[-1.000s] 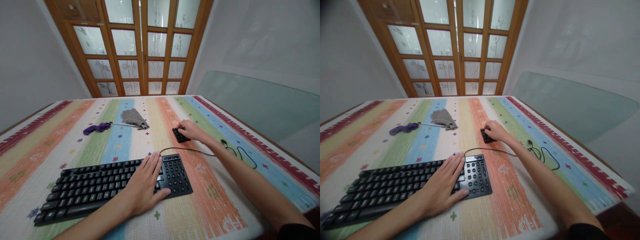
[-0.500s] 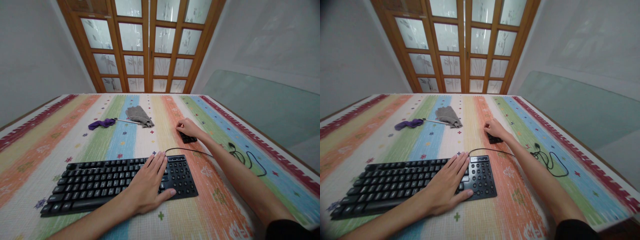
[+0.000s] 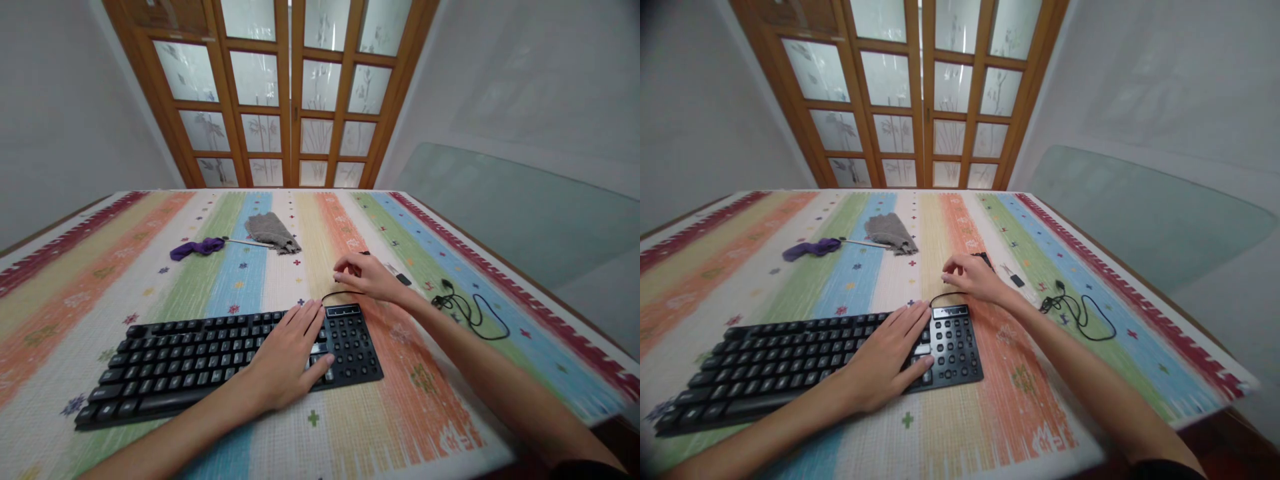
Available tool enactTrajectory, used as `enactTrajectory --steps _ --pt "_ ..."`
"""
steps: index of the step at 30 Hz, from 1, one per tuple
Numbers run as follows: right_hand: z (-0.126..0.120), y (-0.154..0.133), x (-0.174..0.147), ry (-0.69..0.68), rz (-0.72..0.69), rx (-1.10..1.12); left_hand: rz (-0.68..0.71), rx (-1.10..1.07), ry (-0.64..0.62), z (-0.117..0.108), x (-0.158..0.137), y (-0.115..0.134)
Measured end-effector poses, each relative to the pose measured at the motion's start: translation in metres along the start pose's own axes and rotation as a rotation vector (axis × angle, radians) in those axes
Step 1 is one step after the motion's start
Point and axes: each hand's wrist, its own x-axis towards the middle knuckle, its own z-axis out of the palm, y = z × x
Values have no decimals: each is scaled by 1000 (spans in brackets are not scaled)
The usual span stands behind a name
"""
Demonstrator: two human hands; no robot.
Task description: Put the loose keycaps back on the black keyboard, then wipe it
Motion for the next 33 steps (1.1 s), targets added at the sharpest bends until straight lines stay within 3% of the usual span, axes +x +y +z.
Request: enactTrajectory --steps 7,14,21,29,33 --pt "25 -29 -50 -71 -69 201 -15 -51 23 -13 12 -3" --pt "35 -34 -64 38 -129 178 85 0 11 -31 45 -12" --pt "39 -33 -64 141 -196 170 150 -44 132 -15 51 -16" --pt "46 -33 -64 113 -272 106 118 -35 43 -6 50 -18" --pt "45 -32 -65 120 -291 92 130 -114 97 -7 49 -19"
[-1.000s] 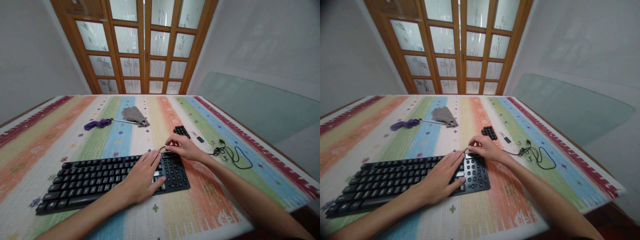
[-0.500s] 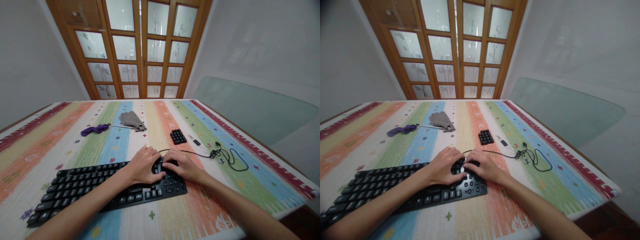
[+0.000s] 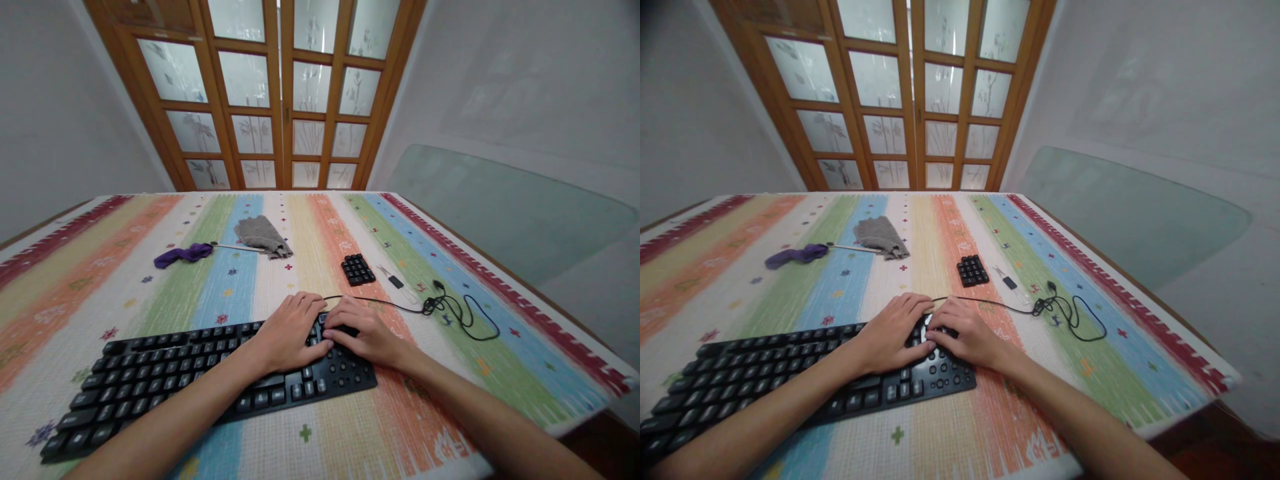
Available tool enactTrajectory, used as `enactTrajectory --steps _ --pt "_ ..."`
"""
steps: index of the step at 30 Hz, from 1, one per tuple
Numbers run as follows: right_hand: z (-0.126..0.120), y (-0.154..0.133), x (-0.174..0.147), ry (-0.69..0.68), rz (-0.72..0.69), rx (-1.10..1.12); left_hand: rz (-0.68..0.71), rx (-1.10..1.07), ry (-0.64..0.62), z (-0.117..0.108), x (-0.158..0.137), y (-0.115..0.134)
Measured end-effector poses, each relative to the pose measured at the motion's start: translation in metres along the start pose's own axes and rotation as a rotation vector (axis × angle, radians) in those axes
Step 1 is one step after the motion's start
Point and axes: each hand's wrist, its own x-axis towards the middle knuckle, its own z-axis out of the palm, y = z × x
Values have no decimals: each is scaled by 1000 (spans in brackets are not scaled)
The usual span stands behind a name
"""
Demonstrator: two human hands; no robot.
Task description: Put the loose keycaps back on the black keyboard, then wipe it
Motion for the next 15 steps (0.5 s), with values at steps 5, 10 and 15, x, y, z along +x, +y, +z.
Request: enactTrajectory --steps 5,10,15 --pt "-1 -1 -1 19 -22 6 -6 -114 107 -4 -1 0" --pt "-1 -2 -2 17 -37 -2 30 -141 122 -6 -1 1" --pt "-4 -2 -5 23 89 -17 42 -152 94 -7 -1 1"
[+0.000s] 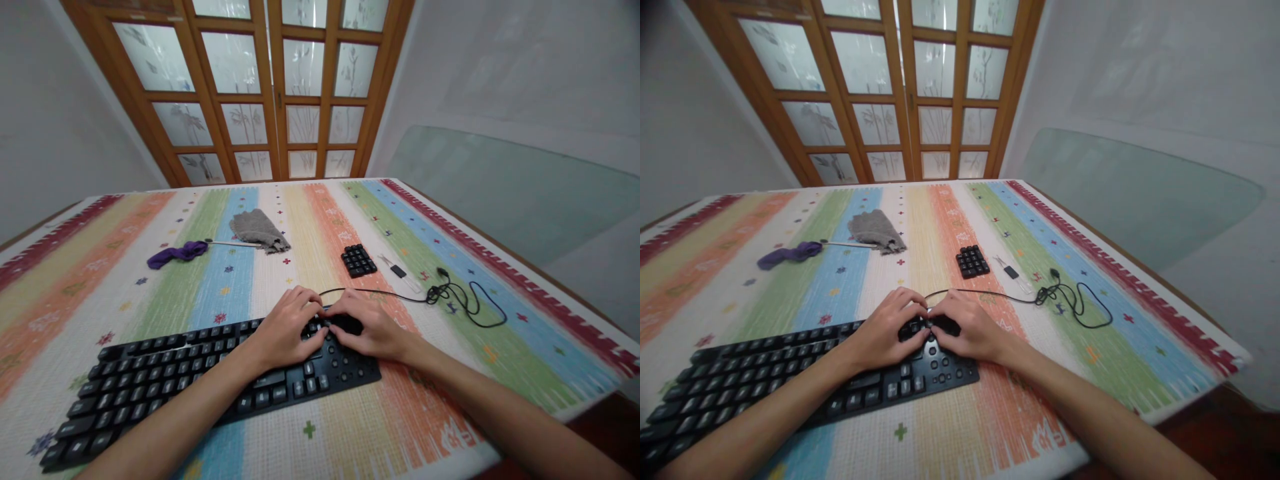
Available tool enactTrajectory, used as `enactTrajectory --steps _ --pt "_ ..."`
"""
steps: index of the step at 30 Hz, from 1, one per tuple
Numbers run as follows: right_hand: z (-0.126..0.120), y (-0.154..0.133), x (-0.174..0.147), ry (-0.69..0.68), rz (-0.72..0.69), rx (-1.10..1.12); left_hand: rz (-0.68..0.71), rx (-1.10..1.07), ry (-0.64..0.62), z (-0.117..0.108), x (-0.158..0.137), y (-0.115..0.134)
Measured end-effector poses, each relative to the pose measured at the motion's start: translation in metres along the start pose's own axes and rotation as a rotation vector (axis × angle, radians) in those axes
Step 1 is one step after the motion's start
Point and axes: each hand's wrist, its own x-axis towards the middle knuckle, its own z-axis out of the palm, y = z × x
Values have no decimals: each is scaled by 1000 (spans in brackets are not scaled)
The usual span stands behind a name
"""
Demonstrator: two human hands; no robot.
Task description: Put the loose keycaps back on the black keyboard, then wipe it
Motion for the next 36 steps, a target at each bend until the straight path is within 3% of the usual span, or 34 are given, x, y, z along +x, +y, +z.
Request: enactTrajectory --steps 11,36 --pt "1 3 2 -2 29 50 8 24 -50 -1 1 0" --pt "3 -2 2 -16 -106 -54 96 181 -79 4 -3 -3"
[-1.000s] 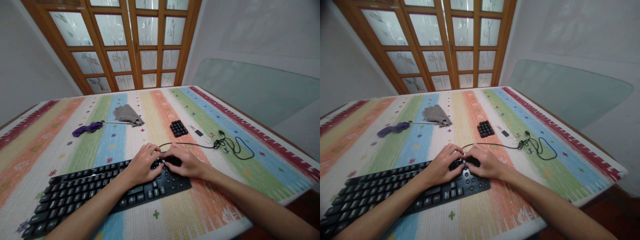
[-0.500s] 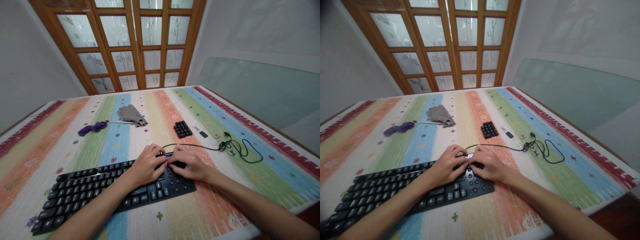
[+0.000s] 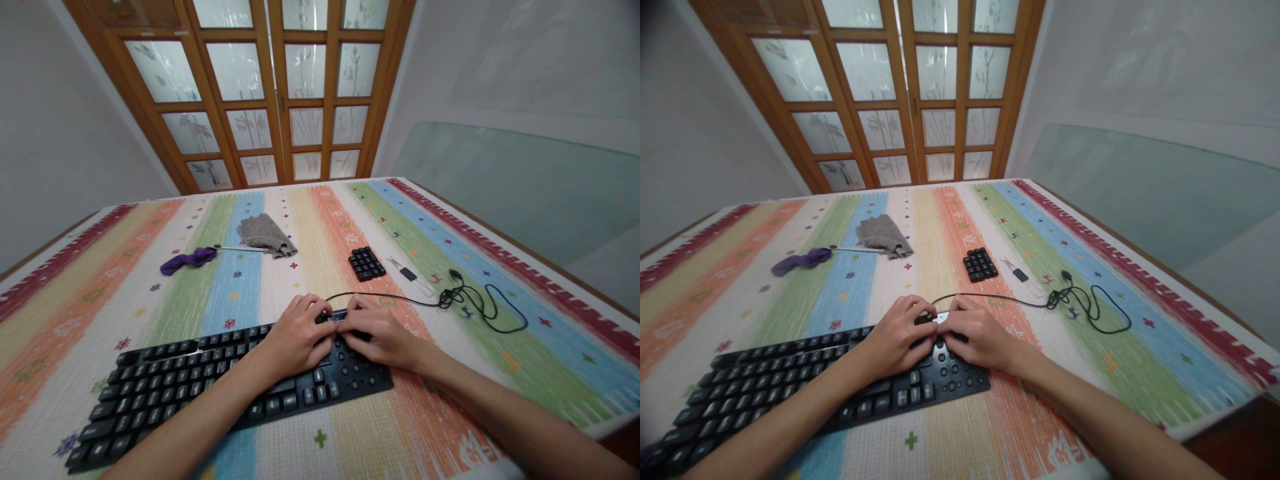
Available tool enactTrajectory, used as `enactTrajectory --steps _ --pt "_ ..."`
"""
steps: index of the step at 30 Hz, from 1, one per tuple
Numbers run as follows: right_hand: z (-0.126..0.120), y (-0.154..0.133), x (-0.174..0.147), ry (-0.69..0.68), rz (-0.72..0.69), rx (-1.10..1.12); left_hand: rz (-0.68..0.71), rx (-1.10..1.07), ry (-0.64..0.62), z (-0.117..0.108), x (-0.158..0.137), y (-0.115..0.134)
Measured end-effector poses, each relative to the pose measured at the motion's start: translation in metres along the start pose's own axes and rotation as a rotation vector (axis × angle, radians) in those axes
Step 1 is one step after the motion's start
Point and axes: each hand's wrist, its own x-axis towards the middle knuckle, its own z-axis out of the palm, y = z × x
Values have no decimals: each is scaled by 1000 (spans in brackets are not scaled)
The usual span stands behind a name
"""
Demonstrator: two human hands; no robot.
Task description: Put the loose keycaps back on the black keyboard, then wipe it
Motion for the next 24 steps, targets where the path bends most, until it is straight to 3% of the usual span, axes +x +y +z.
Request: enactTrajectory --steps 15,21,24 --pt "-3 3 1 1 31 25 -10 -64 59 3 2 1" --pt "-23 38 8 226 200 -137 -59 -210 86 2 3 -2" --pt "-39 66 20 178 257 -260 -68 -261 108 2 3 -4"
